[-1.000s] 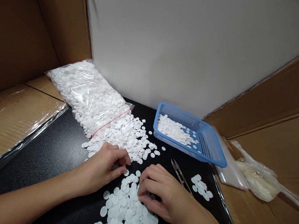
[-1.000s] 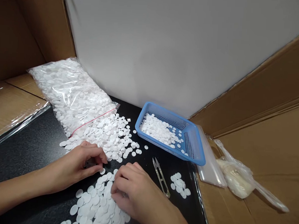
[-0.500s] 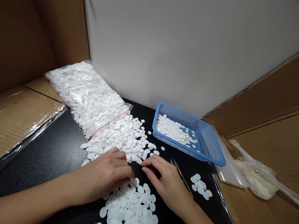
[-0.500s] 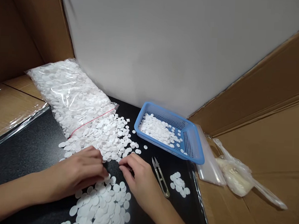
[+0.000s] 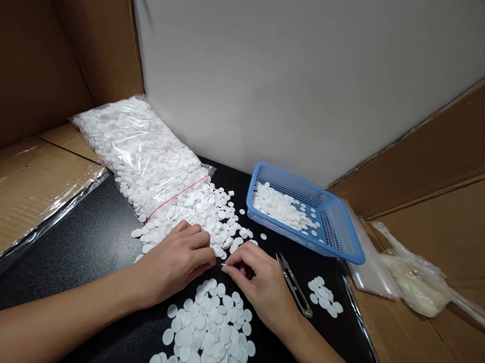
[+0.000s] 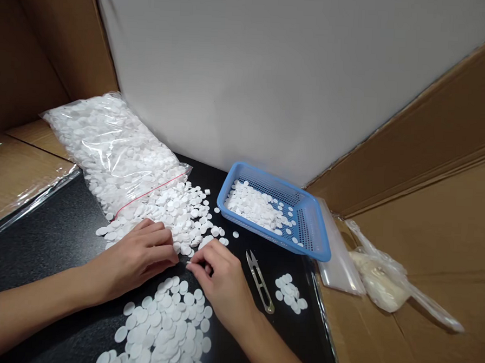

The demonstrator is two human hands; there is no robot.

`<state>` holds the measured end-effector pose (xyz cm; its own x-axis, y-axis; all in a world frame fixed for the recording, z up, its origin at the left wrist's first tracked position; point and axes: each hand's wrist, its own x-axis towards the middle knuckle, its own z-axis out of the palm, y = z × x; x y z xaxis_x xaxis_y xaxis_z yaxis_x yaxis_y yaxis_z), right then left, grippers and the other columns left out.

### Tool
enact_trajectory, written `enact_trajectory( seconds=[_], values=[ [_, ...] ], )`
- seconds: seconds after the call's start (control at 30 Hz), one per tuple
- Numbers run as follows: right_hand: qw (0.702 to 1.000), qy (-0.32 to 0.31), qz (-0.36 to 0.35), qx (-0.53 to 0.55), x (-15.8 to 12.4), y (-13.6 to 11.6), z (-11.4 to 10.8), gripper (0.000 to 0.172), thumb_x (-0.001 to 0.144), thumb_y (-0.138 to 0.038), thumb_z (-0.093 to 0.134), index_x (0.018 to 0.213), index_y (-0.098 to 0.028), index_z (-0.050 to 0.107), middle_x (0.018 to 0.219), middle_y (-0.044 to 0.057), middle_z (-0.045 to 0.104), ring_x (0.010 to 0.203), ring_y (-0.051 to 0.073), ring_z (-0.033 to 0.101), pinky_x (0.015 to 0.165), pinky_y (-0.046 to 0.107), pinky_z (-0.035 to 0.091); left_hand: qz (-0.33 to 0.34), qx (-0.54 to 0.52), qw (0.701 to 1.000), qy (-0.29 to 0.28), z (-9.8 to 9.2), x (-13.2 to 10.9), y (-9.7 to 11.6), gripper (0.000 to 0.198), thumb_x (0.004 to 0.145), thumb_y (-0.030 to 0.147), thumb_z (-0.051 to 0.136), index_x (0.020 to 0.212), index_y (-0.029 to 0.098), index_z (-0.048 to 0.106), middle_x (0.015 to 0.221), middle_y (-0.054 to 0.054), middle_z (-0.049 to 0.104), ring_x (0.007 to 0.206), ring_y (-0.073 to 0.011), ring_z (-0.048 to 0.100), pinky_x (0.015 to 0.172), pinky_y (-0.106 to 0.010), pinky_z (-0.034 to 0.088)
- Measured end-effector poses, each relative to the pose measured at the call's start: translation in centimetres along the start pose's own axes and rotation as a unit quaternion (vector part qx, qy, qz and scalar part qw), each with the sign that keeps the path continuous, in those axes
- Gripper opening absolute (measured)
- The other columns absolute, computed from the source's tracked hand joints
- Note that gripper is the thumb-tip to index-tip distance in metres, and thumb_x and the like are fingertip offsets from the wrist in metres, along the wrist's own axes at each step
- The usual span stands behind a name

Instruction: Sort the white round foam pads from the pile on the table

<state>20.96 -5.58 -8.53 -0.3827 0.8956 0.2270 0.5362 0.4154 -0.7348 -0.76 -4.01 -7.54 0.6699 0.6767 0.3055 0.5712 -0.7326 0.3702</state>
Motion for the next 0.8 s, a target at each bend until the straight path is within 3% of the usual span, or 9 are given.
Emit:
enact_trajectory(
  seconds=[0.17,0.3,0.4,0.53,0.8],
  values=[
    [0.995,-0.077,-0.065,0.011,-0.7,-0.1,-0.8,0.015,0.089,-0.006,0.067,0.083,-0.019,0.069,0.082,0.001,0.065,0.078,0.017,0.063,0.07,0.026,0.048,0.033,-0.09,0.993,-0.066,-1.4,-0.8,0.5,0.012,0.09,0.008,0.067,0.087,0.019,0.068,0.084,0.0,0.064,0.081,-0.0172,0.055,0.076,-0.029,0.036],
    [0.989,-0.125,-0.067,0.029,-0.6,-0.1,-1.9,0.02,0.093,-0.005,0.06,0.092,-0.021,0.072,0.088,0.003,0.067,0.081,0.016,0.065,0.071,0.024,0.051,0.06,-0.141,0.981,-0.122,-2.2,-0.9,0.2,0.019,0.091,0.003,0.063,0.091,0.02,0.07,0.086,0.001,0.071,0.082,-0.0167,0.058,0.078,-0.028,0.04],
    [0.994,-0.088,-0.051,0.031,-0.4,0.0,-1.8,0.02,0.096,-0.007,0.054,0.099,-0.02,0.069,0.089,0.003,0.067,0.08,0.016,0.066,0.072,0.025,0.052,0.023,-0.146,0.984,-0.095,-2.3,-0.6,-0.5,0.022,0.094,0.003,0.059,0.094,0.021,0.07,0.085,0.001,0.072,0.082,-0.0168,0.061,0.077,-0.029,0.041],
    [0.998,-0.024,-0.056,-0.011,-0.1,0.2,-0.2,0.016,0.097,-0.013,0.054,0.105,-0.019,0.067,0.091,0.005,0.066,0.079,0.017,0.066,0.069,0.026,0.052,-0.049,-0.07,0.996,-0.033,-1.8,-0.2,-1.0,0.021,0.092,0.003,0.057,0.088,0.02,0.067,0.082,0.001,0.068,0.08,-0.0187,0.058,0.075,-0.032,0.037],
    [0.998,0.029,-0.031,-0.055,0.6,0.7,0.6,0.017,0.097,-0.018,0.054,0.098,-0.02,0.071,0.084,0.004,0.066,0.069,0.016,0.064,0.06,0.026,0.05,-0.072,0.0,0.997,-0.041,-1.0,0.1,-0.8,0.015,0.084,0.009,0.072,0.091,0.02,0.065,0.085,0.001,0.065,0.083,-0.0204,0.057,0.075,-0.033,0.033]
  ],
)
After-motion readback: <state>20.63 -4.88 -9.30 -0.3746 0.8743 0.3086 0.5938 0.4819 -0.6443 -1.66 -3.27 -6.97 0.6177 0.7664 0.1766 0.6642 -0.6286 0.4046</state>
